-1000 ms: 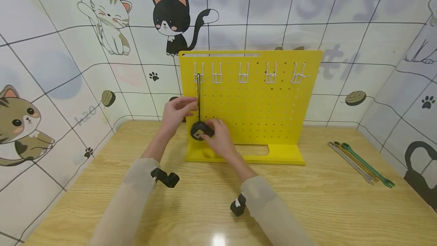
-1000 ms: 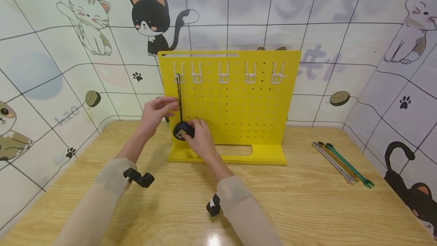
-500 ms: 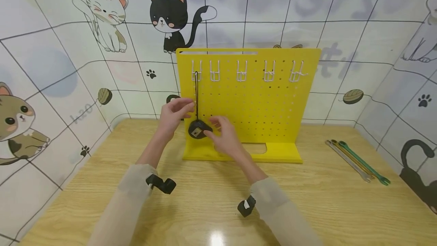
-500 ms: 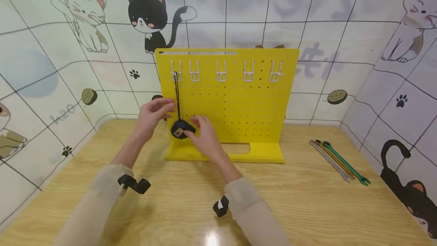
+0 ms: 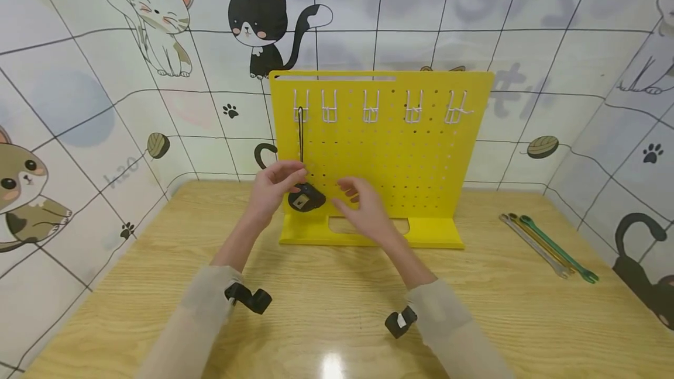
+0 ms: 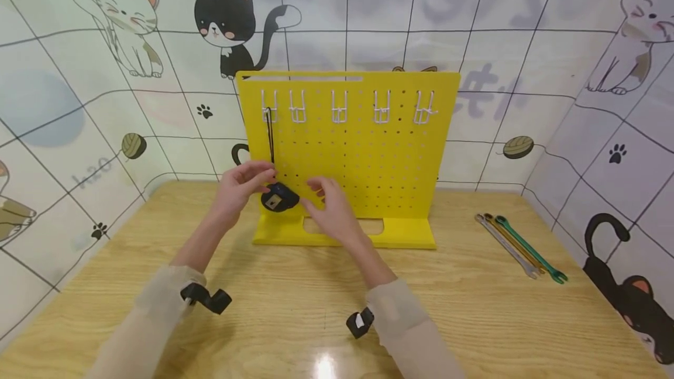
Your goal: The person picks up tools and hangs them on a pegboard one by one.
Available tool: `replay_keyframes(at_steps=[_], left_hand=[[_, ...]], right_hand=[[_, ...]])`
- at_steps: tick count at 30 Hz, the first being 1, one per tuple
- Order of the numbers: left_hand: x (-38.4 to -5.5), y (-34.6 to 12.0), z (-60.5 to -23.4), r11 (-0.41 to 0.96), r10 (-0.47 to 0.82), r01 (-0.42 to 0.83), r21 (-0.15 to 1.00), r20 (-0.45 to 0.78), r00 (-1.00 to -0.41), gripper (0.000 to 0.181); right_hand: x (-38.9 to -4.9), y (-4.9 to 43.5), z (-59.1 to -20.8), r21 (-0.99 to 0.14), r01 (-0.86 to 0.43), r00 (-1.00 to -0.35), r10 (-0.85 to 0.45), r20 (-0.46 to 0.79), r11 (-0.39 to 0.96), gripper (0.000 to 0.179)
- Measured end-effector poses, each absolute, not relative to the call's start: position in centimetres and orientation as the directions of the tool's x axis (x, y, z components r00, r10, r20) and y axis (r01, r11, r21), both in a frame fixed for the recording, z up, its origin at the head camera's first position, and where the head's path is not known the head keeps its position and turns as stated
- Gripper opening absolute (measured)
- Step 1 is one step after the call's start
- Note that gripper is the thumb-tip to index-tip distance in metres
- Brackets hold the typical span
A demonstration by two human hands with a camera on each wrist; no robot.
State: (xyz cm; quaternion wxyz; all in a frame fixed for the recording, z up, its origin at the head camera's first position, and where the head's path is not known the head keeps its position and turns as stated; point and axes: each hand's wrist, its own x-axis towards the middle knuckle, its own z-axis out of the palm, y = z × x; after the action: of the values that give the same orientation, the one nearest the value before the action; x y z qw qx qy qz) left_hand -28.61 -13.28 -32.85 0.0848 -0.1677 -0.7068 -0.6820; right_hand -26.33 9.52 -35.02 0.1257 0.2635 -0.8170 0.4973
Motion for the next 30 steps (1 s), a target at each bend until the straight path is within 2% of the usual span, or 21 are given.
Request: replay_keyframes(at_steps=[16,30], left_hand=[[-27.8,-11.6,-34.3,0.040,0.203,0.325,0.945,0.311,-0.929,0.038],[-27.8,-9.5,-35.7,0.007,0.280,0.295,0.956,0.281,-0.918,0.038]], right_hand=[[-24.7,13.8,-34.4,-0.695,-0.562,-0.827,-0.311,0.468,0.448,0.043],[-23.9,19.4,-34.7,-0.671,-0.505,-0.861,-0.266,0.434,0.542,0.043]])
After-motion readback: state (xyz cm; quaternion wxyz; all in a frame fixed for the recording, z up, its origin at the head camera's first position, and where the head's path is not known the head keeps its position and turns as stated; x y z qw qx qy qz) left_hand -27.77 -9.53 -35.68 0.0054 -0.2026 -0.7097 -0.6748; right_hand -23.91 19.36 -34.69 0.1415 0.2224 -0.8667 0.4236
